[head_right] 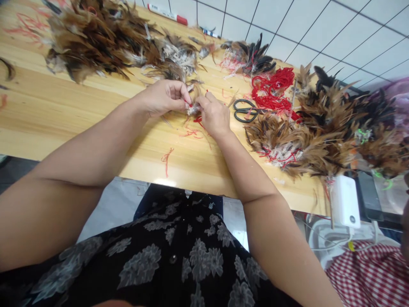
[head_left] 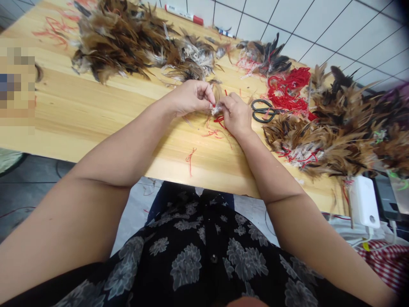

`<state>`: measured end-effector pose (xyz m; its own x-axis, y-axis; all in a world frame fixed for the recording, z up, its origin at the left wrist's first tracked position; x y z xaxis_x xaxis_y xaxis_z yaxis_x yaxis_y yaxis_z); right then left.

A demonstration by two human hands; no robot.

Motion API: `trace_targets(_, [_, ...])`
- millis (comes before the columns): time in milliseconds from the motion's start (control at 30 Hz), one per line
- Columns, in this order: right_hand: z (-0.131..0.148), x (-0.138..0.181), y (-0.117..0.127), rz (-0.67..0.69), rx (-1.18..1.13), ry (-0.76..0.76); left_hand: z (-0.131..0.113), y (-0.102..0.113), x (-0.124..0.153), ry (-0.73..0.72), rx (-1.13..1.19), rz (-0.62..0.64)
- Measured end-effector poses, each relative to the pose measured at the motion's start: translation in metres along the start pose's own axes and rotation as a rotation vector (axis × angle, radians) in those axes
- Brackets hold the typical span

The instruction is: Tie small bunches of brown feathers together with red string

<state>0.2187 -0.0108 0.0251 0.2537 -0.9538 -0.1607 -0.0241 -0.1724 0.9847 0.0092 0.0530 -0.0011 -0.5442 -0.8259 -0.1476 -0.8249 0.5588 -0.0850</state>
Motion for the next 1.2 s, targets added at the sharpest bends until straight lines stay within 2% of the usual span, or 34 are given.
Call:
trace_targets(233, [0.006, 0.002, 0.012, 0.037, 0.035, -0.001, -0.001, -0.011, -0.004, -0.024, -0.189, -0.061])
trace_targets(467, [0.005, 0.004, 0.012, -0.02, 0.008, 0.02, -0.008, -0.015, 0.004, -0.039, -0.377, -0.088])
trace_targets(567, [0.006, 0.005, 0.014, -0.015, 0.054, 0.031, -0.01, -0.016, 0.006, -0.076, -0.421, -0.084])
trace_targets(767, [0.004, 0.006, 0.012, -0.027, 0.101, 0.04, -0.008, -0.02, 0.002, -0.103, -0.435, -0.166])
trace_targets(967, [-0.008, -0.003, -0.011, -0.069, -0.08, 0.096, 0.006, -0.011, -0.004, -0.196, -0.343, -0.157])
trace_targets(1200, [-0.023, -0.023, -0.028, -0.165, -0.357, -0.029, 0.002, -0.01, -0.002, -0.226, -0.329, -0.124])
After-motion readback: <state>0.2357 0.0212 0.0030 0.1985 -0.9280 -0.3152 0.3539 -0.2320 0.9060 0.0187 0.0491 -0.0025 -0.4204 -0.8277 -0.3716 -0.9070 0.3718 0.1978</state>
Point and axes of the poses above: each hand's wrist, its own x-axis away from the middle knuckle, its own y-axis out of the back of the hand, z = x × y, the point moved 1 cm from there along -x, towards the middle knuckle, and after that the axes turned 13 degrees about x, right-handed, at the moved point
